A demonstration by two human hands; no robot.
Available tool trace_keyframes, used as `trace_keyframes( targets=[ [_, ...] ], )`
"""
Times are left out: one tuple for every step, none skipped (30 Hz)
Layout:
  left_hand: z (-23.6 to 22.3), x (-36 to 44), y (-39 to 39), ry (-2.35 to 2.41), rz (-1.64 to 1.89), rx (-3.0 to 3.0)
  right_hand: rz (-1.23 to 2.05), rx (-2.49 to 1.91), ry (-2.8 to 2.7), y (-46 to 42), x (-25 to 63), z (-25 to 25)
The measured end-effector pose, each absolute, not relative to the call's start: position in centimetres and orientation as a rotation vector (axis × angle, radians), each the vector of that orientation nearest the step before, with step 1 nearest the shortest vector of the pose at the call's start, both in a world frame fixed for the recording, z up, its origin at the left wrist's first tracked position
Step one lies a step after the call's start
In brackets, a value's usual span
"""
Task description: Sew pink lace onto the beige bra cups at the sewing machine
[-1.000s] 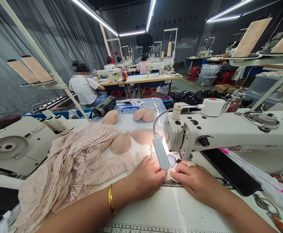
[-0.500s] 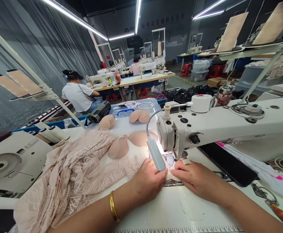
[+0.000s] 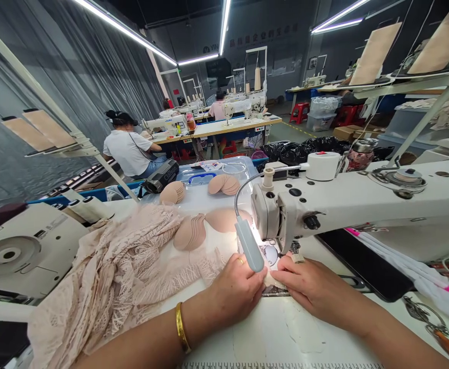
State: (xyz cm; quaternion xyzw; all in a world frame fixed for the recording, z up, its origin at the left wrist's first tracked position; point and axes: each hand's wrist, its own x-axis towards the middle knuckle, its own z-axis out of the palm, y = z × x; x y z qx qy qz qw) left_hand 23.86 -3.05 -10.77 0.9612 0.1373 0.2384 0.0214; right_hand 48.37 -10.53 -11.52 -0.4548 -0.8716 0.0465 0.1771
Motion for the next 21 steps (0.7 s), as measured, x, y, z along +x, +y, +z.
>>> trace_keyframes(
  targets=[
    [-10.8, 23.9, -3.0, 0.417, 0.748, 2.983, 0.137, -1.284, -2.459, -10.5, 48.4, -11.5],
    [-10.7, 23.9, -3.0, 0.408, 0.763, 2.987, 0.14, -1.277, -2.452, -10.5, 48.4, -11.5],
    [-10.7, 23.9, -3.0, 0.399, 0.78, 2.989, 0.142, -1.269, -2.443, -10.5, 48.4, -11.5],
    [-10.7, 23.9, -3.0, 0.392, 0.794, 2.992, 0.145, -1.262, -2.436, -10.5, 48.4, -11.4],
    [-10.7, 24.0, -3.1, 0.388, 0.805, 2.995, 0.147, -1.258, -2.431, -10.5, 48.3, -11.4],
    [-10.7, 24.0, -3.1, 0.387, 0.811, 2.998, 0.15, -1.262, -2.427, -10.5, 48.3, -11.4],
    [-10.7, 24.0, -3.1, 0.389, 0.814, 2.999, 0.155, -1.273, -2.424, -10.5, 48.2, -11.4],
    [-10.7, 24.0, -3.2, 0.391, 0.814, 3.001, 0.156, -1.287, -2.421, -10.5, 48.1, -11.5],
    [-10.8, 24.0, -3.2, 0.392, 0.812, 3.004, 0.153, -1.304, -2.418, -10.5, 48.0, -11.5],
    [-10.8, 24.0, -3.2, 0.394, 0.809, 3.007, 0.148, -1.319, -2.417, -10.5, 48.0, -11.6],
    [-10.9, 23.9, -3.1, 0.392, 0.8, 3.009, 0.143, -1.331, -2.415, -10.5, 47.8, -11.6],
    [-11.0, 23.8, -3.0, 0.393, 0.78, 3.01, 0.138, -1.34, -2.409, -10.4, 47.7, -11.7],
    [-11.0, 23.8, -2.8, 0.389, 0.755, 3.01, 0.135, -1.348, -2.4, -10.4, 47.6, -11.8],
    [-11.1, 23.7, -2.6, 0.387, 0.736, 3.008, 0.135, -1.353, -2.39, -10.4, 47.5, -11.8],
    [-11.1, 23.6, -2.4, 0.389, 0.717, 3.007, 0.134, -1.357, -2.376, -10.3, 47.4, -11.9],
    [-11.1, 23.5, -2.1, 0.392, 0.699, 3.007, 0.131, -1.358, -2.363, -10.3, 47.3, -12.0],
    [-11.1, 23.4, -1.8, 0.394, 0.679, 3.012, 0.122, -1.358, -2.35, -10.2, 47.1, -12.2],
    [-11.0, 23.4, -1.5, 0.396, 0.655, 3.02, 0.11, -1.356, -2.338, -10.1, 47.0, -12.3],
    [-10.9, 23.4, -1.3, 0.394, 0.616, 3.029, 0.094, -1.353, -2.326, -10.0, 47.0, -12.5],
    [-10.8, 23.4, -1.0, 0.391, 0.567, 3.036, 0.075, -1.35, -2.312, -9.9, 46.9, -12.6],
    [-10.7, 23.5, -0.7, 0.384, 0.522, 3.042, 0.059, -1.352, -2.305, -9.8, 46.8, -12.7]
  ],
)
